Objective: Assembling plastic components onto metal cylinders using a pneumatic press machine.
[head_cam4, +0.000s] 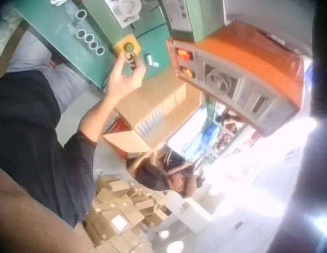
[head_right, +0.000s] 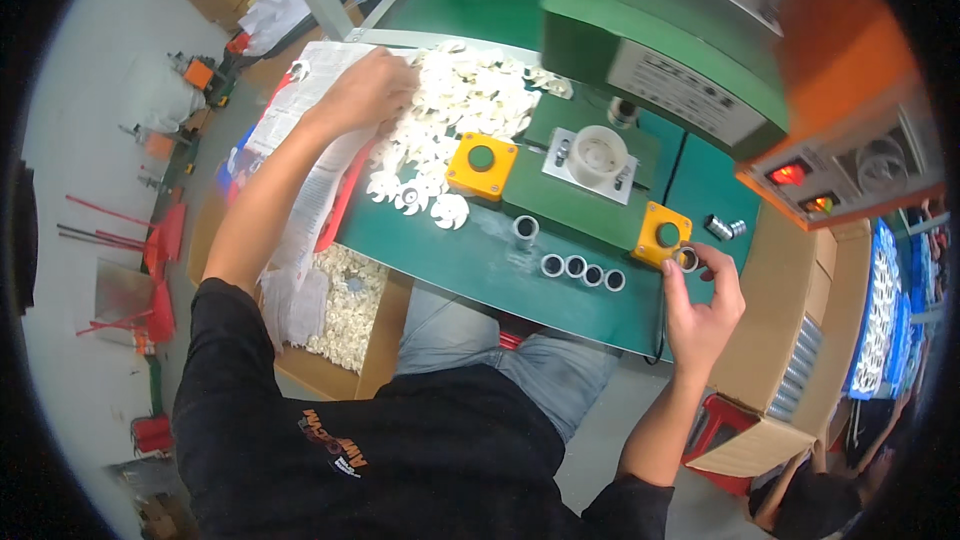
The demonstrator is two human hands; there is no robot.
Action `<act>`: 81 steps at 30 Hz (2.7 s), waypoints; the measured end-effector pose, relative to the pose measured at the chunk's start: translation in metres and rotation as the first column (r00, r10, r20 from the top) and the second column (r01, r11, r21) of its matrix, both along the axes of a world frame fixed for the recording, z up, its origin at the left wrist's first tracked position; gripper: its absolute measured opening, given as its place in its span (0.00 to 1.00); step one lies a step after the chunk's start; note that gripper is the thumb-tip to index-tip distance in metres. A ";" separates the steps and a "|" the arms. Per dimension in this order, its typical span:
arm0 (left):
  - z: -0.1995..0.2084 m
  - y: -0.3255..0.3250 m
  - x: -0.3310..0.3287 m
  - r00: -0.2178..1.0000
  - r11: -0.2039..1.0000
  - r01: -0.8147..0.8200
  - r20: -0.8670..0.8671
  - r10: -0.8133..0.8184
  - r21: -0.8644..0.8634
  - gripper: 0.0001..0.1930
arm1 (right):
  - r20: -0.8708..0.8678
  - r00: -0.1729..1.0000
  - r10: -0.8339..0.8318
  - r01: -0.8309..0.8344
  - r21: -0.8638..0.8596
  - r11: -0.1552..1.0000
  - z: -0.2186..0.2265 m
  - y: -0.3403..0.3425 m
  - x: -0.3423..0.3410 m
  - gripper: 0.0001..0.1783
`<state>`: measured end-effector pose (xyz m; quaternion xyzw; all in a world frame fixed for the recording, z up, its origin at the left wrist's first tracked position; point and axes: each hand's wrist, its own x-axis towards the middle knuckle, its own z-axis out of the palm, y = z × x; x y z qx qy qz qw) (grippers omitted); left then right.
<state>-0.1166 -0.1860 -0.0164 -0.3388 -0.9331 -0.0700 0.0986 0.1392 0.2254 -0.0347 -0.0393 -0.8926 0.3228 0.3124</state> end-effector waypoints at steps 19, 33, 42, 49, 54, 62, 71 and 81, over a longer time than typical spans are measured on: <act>0.029 0.095 0.065 0.883 0.812 0.352 -0.453 -0.123 0.466 0.11 | -0.042 0.997 -0.058 0.055 -0.068 0.996 -0.019 0.017 0.023 0.16; 0.006 0.181 0.090 0.898 0.736 0.441 -0.243 -0.368 0.514 0.06 | -0.030 0.999 0.037 -0.038 -0.013 0.999 -0.044 0.005 0.040 0.17; 0.004 0.178 0.096 0.958 0.782 0.281 -0.118 -0.260 0.556 0.07 | 0.031 0.995 0.100 -0.101 0.064 0.993 -0.053 -0.006 0.032 0.18; 0.003 0.176 0.088 0.970 0.817 0.241 -0.110 -0.216 0.523 0.08 | 0.083 0.988 0.127 -0.139 0.171 0.975 -0.055 -0.010 0.027 0.19; 0.005 0.179 0.083 0.944 0.820 0.324 -0.221 -0.246 0.471 0.06 | 0.135 0.987 0.086 -0.109 0.172 0.979 -0.050 -0.009 0.031 0.19; 0.002 0.173 0.085 0.920 0.799 0.383 -0.272 -0.283 0.464 0.04 | 0.160 0.984 0.080 -0.108 0.176 0.978 -0.048 -0.011 0.034 0.19; 0.009 0.182 0.089 0.898 0.801 0.417 -0.332 -0.289 0.430 0.04 | 0.159 0.983 0.087 -0.115 0.174 0.978 -0.050 -0.005 0.033 0.19; 0.037 0.172 0.110 0.935 0.912 0.349 -0.151 -0.322 0.216 0.08 | 0.163 0.977 0.137 -0.163 0.166 0.972 -0.057 -0.006 0.033 0.16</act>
